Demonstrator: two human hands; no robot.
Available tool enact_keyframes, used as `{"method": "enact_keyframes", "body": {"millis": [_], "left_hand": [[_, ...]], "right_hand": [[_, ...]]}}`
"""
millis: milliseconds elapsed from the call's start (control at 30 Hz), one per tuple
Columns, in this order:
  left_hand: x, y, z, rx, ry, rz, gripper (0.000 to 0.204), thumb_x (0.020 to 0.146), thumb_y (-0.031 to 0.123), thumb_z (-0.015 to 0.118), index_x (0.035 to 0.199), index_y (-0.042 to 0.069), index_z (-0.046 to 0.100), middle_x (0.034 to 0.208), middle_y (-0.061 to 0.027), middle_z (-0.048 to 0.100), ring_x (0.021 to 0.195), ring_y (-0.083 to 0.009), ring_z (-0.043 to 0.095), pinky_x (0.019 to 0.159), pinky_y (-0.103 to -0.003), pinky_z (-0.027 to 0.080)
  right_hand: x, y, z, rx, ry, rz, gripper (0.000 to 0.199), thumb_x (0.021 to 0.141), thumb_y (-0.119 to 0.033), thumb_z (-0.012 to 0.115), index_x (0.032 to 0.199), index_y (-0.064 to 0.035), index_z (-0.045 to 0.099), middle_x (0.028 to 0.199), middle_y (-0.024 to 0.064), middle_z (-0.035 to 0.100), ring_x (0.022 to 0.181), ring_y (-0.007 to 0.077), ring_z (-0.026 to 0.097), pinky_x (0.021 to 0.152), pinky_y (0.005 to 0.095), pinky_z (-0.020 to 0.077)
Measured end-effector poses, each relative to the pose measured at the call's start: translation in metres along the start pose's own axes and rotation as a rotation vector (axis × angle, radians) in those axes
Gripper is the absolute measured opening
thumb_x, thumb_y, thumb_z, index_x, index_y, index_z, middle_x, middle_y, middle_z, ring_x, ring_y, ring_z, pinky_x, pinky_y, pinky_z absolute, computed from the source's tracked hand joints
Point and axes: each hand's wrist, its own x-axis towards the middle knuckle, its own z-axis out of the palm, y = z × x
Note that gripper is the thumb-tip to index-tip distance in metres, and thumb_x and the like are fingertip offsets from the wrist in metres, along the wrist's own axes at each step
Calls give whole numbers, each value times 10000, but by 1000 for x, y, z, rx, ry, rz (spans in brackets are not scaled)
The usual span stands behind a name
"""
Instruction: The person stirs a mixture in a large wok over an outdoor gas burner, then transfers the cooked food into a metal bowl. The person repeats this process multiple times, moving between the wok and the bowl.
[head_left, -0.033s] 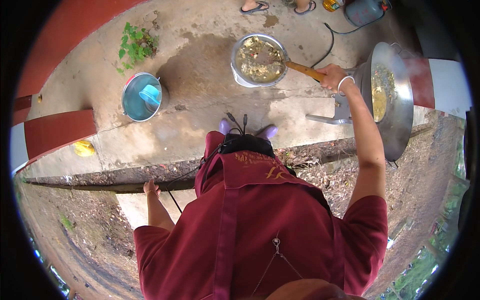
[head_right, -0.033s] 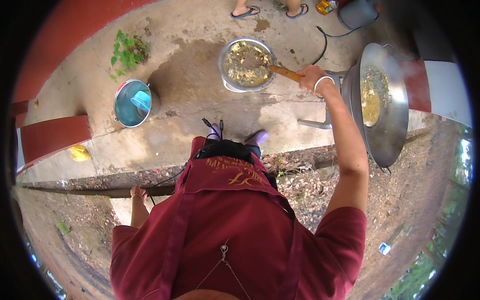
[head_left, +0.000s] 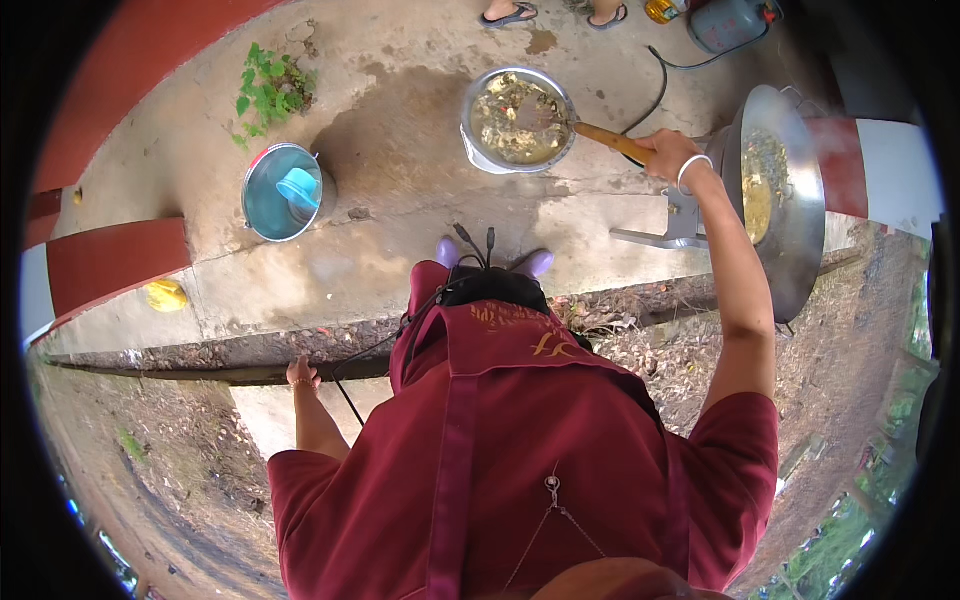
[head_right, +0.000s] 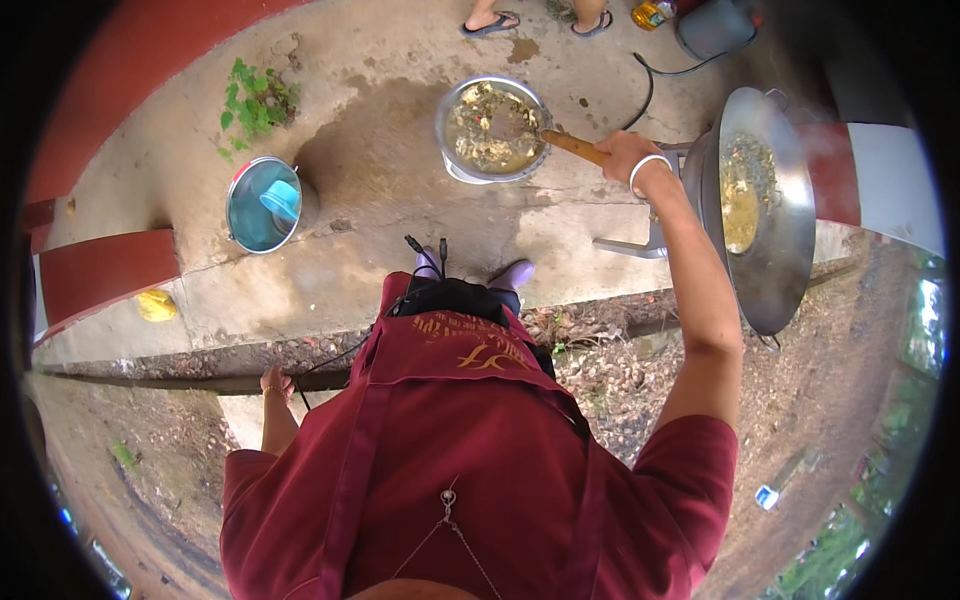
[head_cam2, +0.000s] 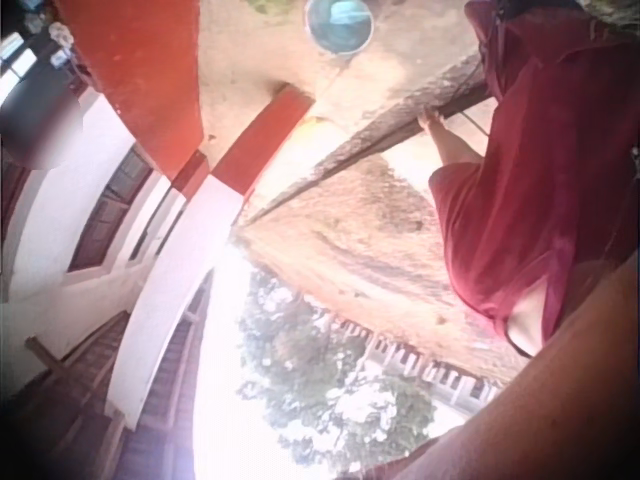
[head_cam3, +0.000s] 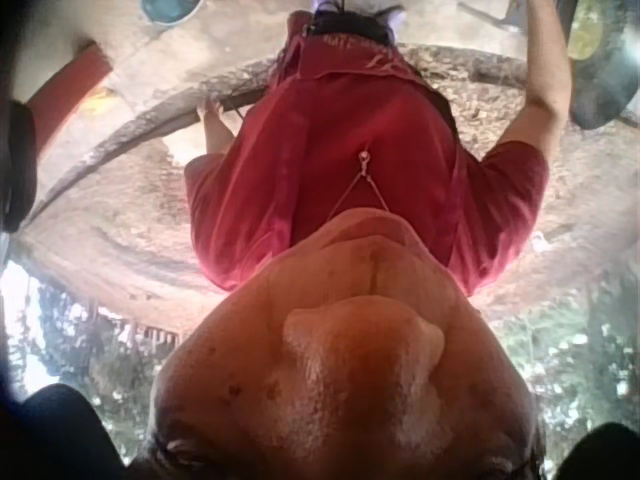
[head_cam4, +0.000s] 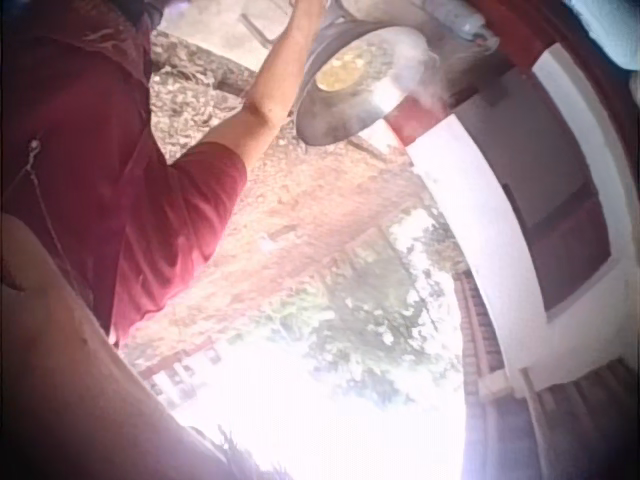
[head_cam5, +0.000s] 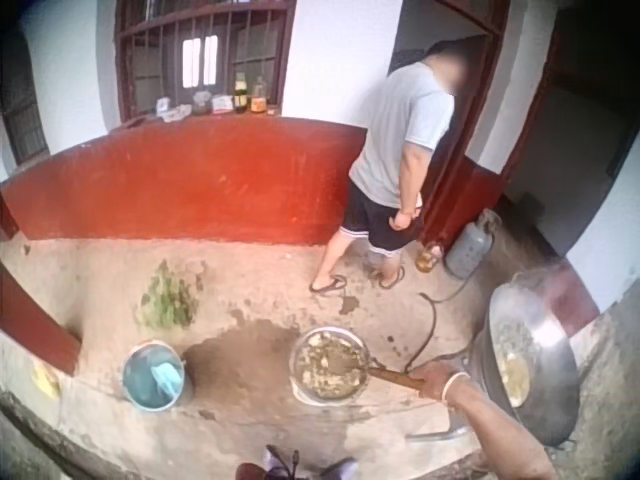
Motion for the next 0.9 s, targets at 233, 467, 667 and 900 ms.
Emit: {"method": "enact_keyframes", "body": {"millis": [233, 467, 667, 900], "left_hand": [[-2, -5, 21, 72, -74, -29, 456, 752, 273, 572, 1147, 93, 431, 1041, -118, 496, 777, -275, 555, 589, -455, 452], [-11, 73, 81, 288, -100, 48, 405, 756, 285, 552, 1096, 94, 446, 873, -143, 565, 658, -237, 542, 464, -346, 402], [-53, 165, 198, 489, -206, 288, 595, 753, 259, 537, 1273, 112, 289, 1093, -136, 479, 884, -316, 545, 597, -465, 442], [-132, 208, 309, 572, -301, 472, 633, 752, 275, 550, 1306, 170, 263, 1018, -120, 502, 745, -269, 554, 481, -368, 410]], "right_hand": [[-100, 16, 37, -159, 125, 52, 448, 678, -69, 561, 1119, -145, 555, 806, 129, 630, 696, 249, 612, 636, 357, 488], [-249, 103, 85, 1452, 170, 486, 508, 649, 75, 612, 1134, -49, 527, 661, 61, 608, 405, 73, 463, 337, 195, 344], [-378, 133, 71, 1672, 523, 234, 469, 714, 39, 570, 1133, -170, 538, 719, 78, 622, 397, 58, 425, 340, 151, 356], [-423, 214, 18, 1647, 562, 591, 475, 749, 11, 552, 1207, -70, 452, 645, 78, 586, 366, 78, 446, 297, 179, 349]]}}
